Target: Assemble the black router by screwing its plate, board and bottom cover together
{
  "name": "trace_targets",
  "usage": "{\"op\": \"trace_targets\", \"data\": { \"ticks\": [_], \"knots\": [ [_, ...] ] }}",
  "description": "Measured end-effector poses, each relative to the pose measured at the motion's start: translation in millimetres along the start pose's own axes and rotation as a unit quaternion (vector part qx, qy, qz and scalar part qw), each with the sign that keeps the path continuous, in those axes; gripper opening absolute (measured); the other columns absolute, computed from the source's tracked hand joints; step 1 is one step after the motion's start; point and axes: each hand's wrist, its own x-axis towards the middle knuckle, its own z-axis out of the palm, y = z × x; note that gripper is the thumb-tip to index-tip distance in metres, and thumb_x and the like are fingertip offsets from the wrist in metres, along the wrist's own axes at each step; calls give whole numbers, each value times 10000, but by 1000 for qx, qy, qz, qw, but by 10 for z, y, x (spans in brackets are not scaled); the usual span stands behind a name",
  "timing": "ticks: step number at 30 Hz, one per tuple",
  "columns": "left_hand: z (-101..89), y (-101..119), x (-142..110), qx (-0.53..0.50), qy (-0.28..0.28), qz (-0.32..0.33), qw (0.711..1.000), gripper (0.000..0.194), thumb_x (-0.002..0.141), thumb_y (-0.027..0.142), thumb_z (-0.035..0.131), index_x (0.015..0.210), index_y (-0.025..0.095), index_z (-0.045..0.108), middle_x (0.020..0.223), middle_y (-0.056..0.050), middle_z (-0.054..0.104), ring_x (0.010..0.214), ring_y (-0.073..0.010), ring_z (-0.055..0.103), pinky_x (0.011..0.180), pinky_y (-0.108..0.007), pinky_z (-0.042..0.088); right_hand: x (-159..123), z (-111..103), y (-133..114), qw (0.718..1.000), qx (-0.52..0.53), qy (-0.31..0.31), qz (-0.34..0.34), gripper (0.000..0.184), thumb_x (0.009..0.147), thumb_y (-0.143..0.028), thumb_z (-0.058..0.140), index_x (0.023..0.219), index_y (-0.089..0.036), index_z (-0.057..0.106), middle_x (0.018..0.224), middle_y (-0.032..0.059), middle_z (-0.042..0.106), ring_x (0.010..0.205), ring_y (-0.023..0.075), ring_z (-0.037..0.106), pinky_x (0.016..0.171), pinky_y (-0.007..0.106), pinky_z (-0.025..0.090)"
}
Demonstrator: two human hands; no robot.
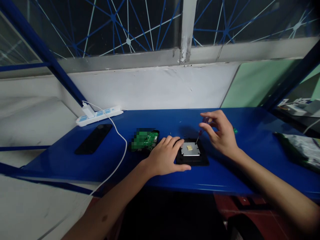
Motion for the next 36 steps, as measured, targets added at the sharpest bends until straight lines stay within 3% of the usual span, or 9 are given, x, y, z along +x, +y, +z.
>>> {"op": "trace_targets", "data": {
  "ticks": [8, 18, 23, 26, 32, 36],
  "knots": [
    [-7, 13, -9, 3, -2, 0, 1000, 943, 816, 790, 560, 1451, 105, 430, 1452, -169, 505, 1266, -344, 490, 1075, -466, 391, -22, -3, -31, 997, 54, -35, 41, 298, 1007, -265, 465, 1287, -263, 567, 1111, 67, 663, 872, 179, 697, 711, 357, 584],
    [7, -3, -2, 0, 4, 4, 1000, 933, 818, 799, 543, 1454, 126, 427, 1456, -163, 503, 1276, -349, 484, 1083, -479, 388, -8, -11, 3, 1000, 15, -18, 14, 286, 949, -315, 591, 1231, -289, 626, 998, 50, 539, 834, 177, 599, 642, 336, 593],
    [10, -1, -8, -3, 0, 1, 1000, 933, 819, 809, 524, 1465, 145, 413, 1457, -158, 501, 1267, -347, 489, 1069, -480, 394, 8, -18, -13, 1000, -14, -7, -16, 274, 908, -309, 668, 1181, -298, 651, 973, 45, 556, 790, 165, 588, 655, 339, 586],
    [17, -6, -8, -1, 2, 3, 1000, 933, 824, 815, 510, 1466, 146, 411, 1454, -156, 503, 1262, -345, 491, 1067, -474, 392, -3, -9, -37, 1000, -7, 2, -10, 253, 921, -279, 644, 1174, -285, 653, 967, 40, 601, 775, 162, 637, 680, 352, 594],
    [9, -5, -7, 2, 0, 1, 1000, 938, 823, 814, 514, 1465, 138, 411, 1457, -155, 502, 1269, -343, 489, 1073, -467, 386, -34, -24, -70, 997, 61, -30, 35, 310, 1009, -247, 455, 1299, -271, 562, 1165, 71, 694, 918, 190, 726, 750, 373, 608],
    [2, 0, -7, 0, 0, -1, 1000, 923, 820, 799, 539, 1464, 148, 411, 1453, -152, 507, 1274, -342, 488, 1078, -469, 385, -4, -37, -40, 999, 25, -23, 8, 271, 981, -310, 538, 1237, -271, 620, 1096, 74, 638, 868, 181, 680, 712, 359, 593]
  ]
}}
